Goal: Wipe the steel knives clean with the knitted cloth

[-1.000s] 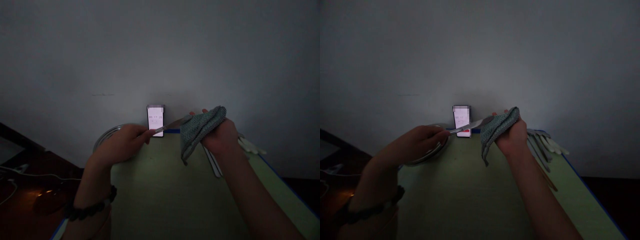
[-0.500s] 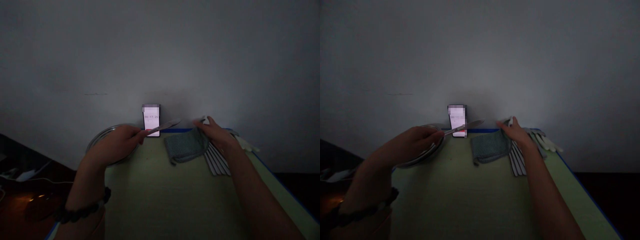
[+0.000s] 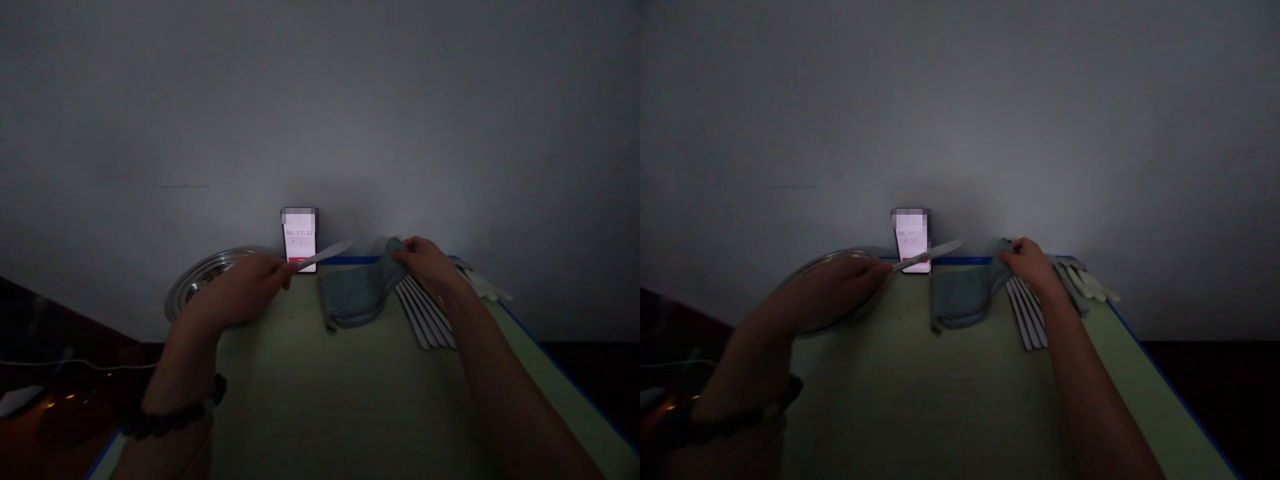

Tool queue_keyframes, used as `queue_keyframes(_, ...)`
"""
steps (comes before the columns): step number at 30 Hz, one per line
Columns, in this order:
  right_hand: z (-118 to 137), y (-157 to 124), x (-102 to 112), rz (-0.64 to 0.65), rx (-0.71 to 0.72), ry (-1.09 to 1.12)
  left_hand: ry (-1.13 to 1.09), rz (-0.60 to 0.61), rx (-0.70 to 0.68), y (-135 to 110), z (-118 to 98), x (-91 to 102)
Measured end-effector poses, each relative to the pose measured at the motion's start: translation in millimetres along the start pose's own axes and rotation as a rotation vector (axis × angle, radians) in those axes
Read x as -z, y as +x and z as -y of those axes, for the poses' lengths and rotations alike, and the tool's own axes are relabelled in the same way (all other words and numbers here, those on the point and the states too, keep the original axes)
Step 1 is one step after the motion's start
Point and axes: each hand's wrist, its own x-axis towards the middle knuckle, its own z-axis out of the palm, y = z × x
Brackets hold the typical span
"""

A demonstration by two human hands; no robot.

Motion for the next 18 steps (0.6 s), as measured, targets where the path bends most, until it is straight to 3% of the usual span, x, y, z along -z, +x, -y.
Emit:
queue_keyframes(8,47.3,-27.2,-7.0,0.093,0.130,0.235,0.101,0.137,-0.112,20.6,-12.7,-34.0)
queue_keyframes(13,50.7,-27.8,-7.9,-0.060,0.272,0.033,0.134,0.251,-0.192,21.0,-18.8,-43.1)
queue_keyframes(18,50.9,-30.8,4.3,-0.179,0.330,-0.132,0.168,0.182,-0.183,14.5,-8.1,-28.1)
